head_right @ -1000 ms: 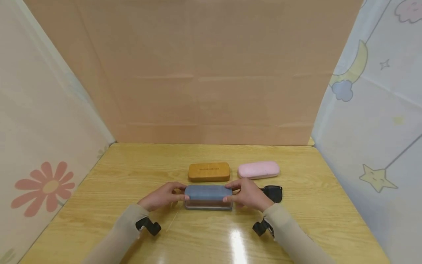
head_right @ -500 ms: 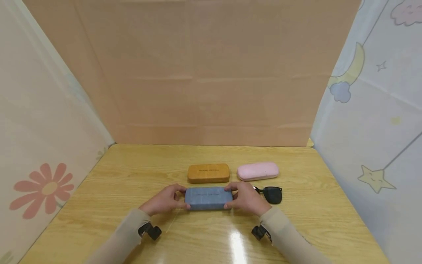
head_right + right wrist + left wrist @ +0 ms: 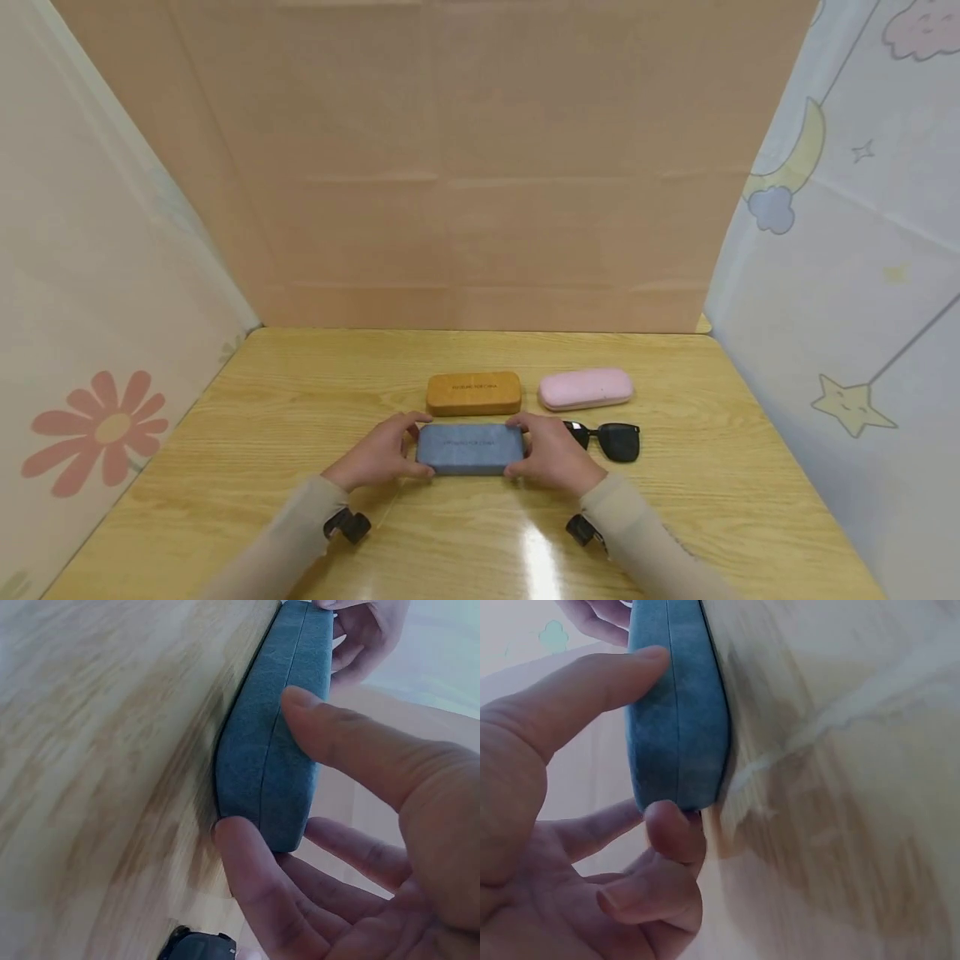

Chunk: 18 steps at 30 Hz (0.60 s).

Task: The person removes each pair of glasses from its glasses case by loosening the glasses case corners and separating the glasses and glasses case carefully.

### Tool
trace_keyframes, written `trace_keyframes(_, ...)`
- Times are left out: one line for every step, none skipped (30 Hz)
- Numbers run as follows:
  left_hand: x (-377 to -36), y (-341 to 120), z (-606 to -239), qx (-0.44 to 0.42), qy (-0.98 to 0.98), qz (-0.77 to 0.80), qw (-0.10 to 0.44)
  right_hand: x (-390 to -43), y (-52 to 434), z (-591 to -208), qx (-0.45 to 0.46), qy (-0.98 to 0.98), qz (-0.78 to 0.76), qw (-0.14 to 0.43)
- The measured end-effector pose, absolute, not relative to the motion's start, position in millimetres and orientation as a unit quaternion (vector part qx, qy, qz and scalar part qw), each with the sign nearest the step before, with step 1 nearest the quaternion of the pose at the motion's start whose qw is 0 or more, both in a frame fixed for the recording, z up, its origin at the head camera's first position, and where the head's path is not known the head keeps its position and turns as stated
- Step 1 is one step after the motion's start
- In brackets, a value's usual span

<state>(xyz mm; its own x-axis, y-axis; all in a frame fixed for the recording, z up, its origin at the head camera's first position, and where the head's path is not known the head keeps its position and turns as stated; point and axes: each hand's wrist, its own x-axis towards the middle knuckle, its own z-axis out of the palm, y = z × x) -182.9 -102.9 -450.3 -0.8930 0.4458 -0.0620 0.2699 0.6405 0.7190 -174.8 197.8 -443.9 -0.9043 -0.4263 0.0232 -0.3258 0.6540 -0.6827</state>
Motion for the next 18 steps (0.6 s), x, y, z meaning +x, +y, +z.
trace_keyframes(-182.8, -102.2, -449.8, 0.197, 0.901, 0.369, 0.116, -174.8, 196.6, -443.6, -0.206, 0.908, -0.357, 0.068)
trace_keyframes(-182.4, -101.7, -449.1, 0.193, 0.904, 0.364, 0.116, -175.0, 195.3, -443.3, -0.206, 0.91, -0.353, 0.066)
trace_keyframes(-182.1, -101.1, -448.4, 0.19, 0.906, 0.36, 0.113, -175.2, 193.7, -443.0, -0.205, 0.912, -0.349, 0.065)
trace_keyframes(-181.7, -100.7, -447.9, 0.186, 0.91, 0.354, 0.11, -175.4, 192.2, -442.7, -0.205, 0.913, -0.346, 0.064)
trace_keyframes(-181.4, -100.6, -447.7, 0.183, 0.914, 0.346, 0.105, -175.4, 190.6, -442.4, -0.204, 0.914, -0.345, 0.063)
trace_keyframes(-181.1, -100.7, -447.6, 0.182, 0.917, 0.34, 0.1, -175.4, 189.0, -442.2, -0.204, 0.914, -0.346, 0.064)
trace_keyframes(-180.4, -101.0, -447.4, 0.18, 0.92, 0.335, 0.095, -175.4, 187.6, -442.2, -0.205, 0.914, -0.344, 0.064)
trace_keyframes(-179.8, -101.7, -447.4, 0.178, 0.923, 0.331, 0.09, -175.3, 186.4, -442.1, -0.207, 0.914, -0.343, 0.066)
trace_keyframes(-179.4, -102.7, -447.3, 0.178, 0.924, 0.327, 0.084, -175.1, 185.5, -442.3, -0.209, 0.913, -0.344, 0.071)
trace_keyframes(-179.0, -104.1, -447.5, 0.177, 0.926, 0.324, 0.081, -174.8, 184.9, -442.3, -0.213, 0.912, -0.343, 0.073)
trace_keyframes(-178.5, -105.7, -447.5, 0.177, 0.927, 0.321, 0.077, -174.5, 184.4, -442.4, -0.216, 0.91, -0.344, 0.077)
trace_keyframes(-178.2, -107.7, -447.5, 0.176, 0.928, 0.319, 0.076, -174.1, 184.5, -442.4, -0.221, 0.909, -0.344, 0.08)
trace_keyframes(-177.9, -109.9, -447.3, 0.177, 0.929, 0.317, 0.074, -173.7, 184.8, -442.4, -0.227, 0.909, -0.341, 0.082)
trace_keyframes(-178.2, -112.3, -447.3, 0.176, 0.93, 0.315, 0.072, -173.3, 185.4, -442.6, -0.231, 0.908, -0.34, 0.085)
trace_keyframes(-178.5, -114.8, -447.2, 0.177, 0.931, 0.312, 0.07, -173.0, 186.1, -442.7, -0.235, 0.906, -0.34, 0.086)
trace_keyframes(-178.9, -117.4, -447.2, 0.174, 0.932, 0.31, 0.069, -172.8, 187.0, -442.8, -0.239, 0.905, -0.341, 0.086)
trace_keyframes(-179.6, -120.1, -447.0, 0.173, 0.933, 0.307, 0.068, -172.5, 188.2, -442.7, -0.241, 0.904, -0.342, 0.087)
trace_keyframes(-180.5, -122.9, -446.8, 0.17, 0.935, 0.305, 0.068, -172.4, 189.4, -442.7, -0.243, 0.904, -0.342, 0.088)
